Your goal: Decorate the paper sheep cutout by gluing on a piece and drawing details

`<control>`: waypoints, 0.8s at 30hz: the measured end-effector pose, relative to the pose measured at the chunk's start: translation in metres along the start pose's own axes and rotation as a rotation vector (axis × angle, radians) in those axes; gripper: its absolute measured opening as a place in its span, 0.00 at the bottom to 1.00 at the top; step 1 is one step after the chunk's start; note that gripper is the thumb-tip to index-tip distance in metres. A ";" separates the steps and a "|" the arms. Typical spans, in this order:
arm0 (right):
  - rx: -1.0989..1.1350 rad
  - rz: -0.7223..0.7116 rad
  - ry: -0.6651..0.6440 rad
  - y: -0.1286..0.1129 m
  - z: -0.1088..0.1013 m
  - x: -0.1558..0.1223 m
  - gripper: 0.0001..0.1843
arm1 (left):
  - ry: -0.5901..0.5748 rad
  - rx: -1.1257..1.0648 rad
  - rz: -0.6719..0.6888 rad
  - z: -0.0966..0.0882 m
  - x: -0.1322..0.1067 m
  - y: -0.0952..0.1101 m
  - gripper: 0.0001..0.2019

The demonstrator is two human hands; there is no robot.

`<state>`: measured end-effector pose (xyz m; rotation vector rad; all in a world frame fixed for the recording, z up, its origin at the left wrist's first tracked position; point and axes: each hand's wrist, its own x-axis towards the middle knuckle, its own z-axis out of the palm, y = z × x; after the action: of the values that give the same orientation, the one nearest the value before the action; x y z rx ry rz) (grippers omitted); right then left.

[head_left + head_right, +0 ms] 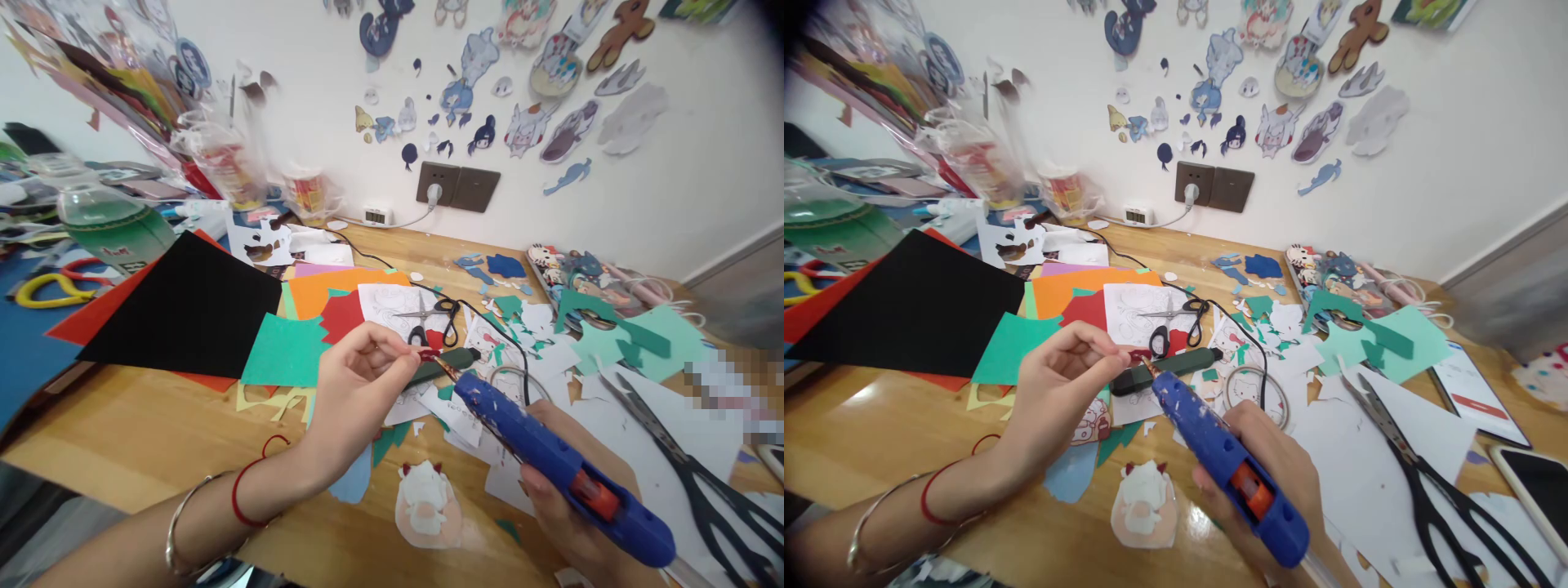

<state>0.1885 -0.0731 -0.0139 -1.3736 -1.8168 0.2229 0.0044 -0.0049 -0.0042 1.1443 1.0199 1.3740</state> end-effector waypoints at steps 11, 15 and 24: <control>-0.179 -0.193 -0.024 0.007 -0.001 0.002 0.14 | -0.002 -0.002 0.050 0.000 -0.002 0.000 0.06; -0.163 -0.156 -0.061 0.008 0.001 0.002 0.15 | -0.002 0.003 0.070 -0.001 -0.002 -0.001 0.07; -0.067 -0.108 0.031 0.003 0.001 -0.001 0.15 | 0.044 0.051 0.055 -0.002 0.000 -0.003 0.06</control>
<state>0.1898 -0.0724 -0.0164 -1.3122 -1.8810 0.0842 0.0031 -0.0044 -0.0077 1.1924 1.0669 1.4290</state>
